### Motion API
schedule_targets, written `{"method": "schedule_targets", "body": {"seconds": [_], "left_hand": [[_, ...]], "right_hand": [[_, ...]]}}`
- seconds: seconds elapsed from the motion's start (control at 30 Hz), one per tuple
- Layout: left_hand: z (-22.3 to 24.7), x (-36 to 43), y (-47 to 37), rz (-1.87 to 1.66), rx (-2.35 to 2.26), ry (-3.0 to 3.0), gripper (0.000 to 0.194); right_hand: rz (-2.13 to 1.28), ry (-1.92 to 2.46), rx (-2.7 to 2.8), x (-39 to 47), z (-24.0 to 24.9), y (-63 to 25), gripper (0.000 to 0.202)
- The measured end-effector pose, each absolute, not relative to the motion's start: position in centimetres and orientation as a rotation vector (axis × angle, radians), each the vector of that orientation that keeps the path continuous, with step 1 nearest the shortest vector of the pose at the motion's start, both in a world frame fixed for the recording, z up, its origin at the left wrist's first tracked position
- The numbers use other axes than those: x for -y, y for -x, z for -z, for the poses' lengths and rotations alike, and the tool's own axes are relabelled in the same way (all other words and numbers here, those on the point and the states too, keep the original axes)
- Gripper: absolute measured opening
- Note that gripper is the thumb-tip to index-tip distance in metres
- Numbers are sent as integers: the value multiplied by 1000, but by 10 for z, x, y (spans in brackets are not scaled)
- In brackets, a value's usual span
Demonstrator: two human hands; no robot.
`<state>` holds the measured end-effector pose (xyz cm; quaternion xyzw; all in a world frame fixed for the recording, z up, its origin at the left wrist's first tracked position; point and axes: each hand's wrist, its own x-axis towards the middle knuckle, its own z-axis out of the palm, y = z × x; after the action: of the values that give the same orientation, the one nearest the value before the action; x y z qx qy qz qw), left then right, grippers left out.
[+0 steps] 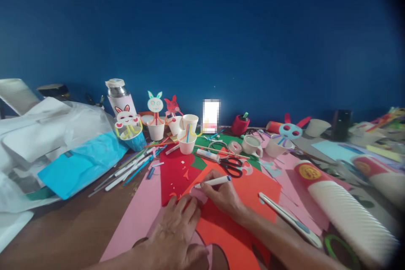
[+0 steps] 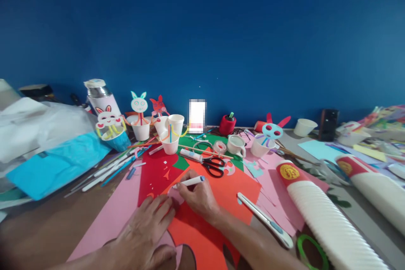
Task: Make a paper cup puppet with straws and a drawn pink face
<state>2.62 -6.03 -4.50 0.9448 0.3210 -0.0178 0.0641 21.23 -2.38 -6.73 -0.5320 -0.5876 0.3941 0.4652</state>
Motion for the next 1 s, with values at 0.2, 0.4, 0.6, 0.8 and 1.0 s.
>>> {"method": "schedule_targets", "body": {"seconds": [0.2,0.4,0.6,0.8,1.0], "left_hand": [[40,61,-28,37,-983,-2842,63],[42,60,-27,0,-967,-2858,61],[38,60,-28,21,-976,-2864,62],[47,60,-27,-19,-975,-2876,62],[63,61,-23,-131,-993,-2915,64]], "right_hand": [[-983,1285,1459,24,66,-212,16],[-978,1293,1466,24,68,-213,16],[-1001,1287,1456,24,66,-212,15],[-986,1279,1448,24,66,-212,18],[-1002,1262,1433,24,70,-213,15]]}}
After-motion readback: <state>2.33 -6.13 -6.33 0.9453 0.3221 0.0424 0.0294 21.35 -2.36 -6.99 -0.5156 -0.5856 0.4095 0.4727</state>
